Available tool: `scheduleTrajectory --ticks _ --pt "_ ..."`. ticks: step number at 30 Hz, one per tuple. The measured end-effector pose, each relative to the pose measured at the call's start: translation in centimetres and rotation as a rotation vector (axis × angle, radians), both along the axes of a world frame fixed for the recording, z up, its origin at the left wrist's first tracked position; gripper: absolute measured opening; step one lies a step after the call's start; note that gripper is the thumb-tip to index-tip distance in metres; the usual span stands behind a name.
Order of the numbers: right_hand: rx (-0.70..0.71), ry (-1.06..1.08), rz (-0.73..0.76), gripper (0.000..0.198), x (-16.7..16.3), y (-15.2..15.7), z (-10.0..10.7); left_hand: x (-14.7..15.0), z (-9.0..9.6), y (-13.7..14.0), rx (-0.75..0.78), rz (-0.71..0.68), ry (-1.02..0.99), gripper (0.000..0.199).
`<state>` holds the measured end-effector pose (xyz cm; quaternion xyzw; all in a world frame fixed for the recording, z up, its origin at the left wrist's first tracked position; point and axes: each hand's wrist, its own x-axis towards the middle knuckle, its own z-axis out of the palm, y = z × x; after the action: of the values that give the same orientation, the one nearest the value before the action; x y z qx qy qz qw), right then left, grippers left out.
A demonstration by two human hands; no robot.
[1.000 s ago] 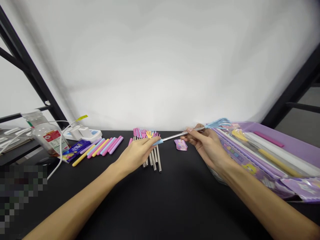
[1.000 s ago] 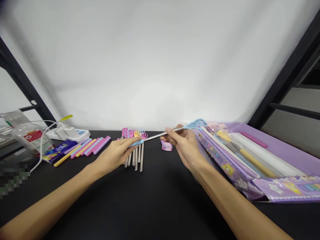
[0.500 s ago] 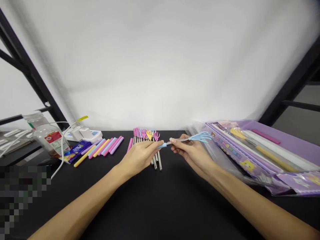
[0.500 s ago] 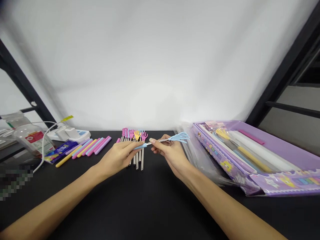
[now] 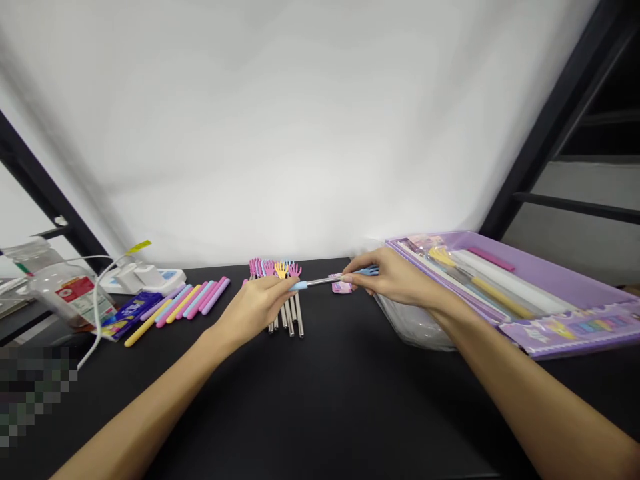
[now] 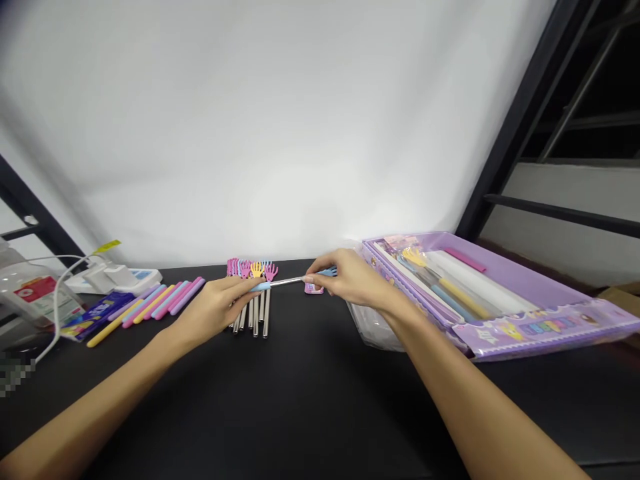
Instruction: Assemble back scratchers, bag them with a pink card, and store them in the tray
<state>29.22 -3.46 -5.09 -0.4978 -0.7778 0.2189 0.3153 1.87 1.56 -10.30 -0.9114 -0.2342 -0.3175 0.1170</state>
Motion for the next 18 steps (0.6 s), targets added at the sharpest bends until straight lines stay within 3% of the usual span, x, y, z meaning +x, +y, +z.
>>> scheduleTrajectory --ticks 4,8,11,14,18 --pt "0.005 0.025 0.015 0.031 0.3 0.5 -0.1 2.1 0.2 0.7 0.297 -0.077 -0.028 0.024" --pt "-0.214 0.266 -0.012 0.036 1.3 1.3 -0.7 4.1 0.7 1.0 0.516 -0.056 -0.001 0.033" --pt "-0.379 0.483 0.023 0.04 0.9 1.4 -1.1 4.3 0.8 0.9 0.556 -0.071 -0.007 0.037" --pt "-0.457 0.51 0.042 0.042 0.0 1.2 -1.0 3.6 0.8 0.7 0.557 -0.089 -0.034 0.031" --pt "-0.32 0.369 0.051 0.035 -0.3 0.7 -0.7 3.1 1.0 0.2 0.409 -0.037 -0.044 0.02"
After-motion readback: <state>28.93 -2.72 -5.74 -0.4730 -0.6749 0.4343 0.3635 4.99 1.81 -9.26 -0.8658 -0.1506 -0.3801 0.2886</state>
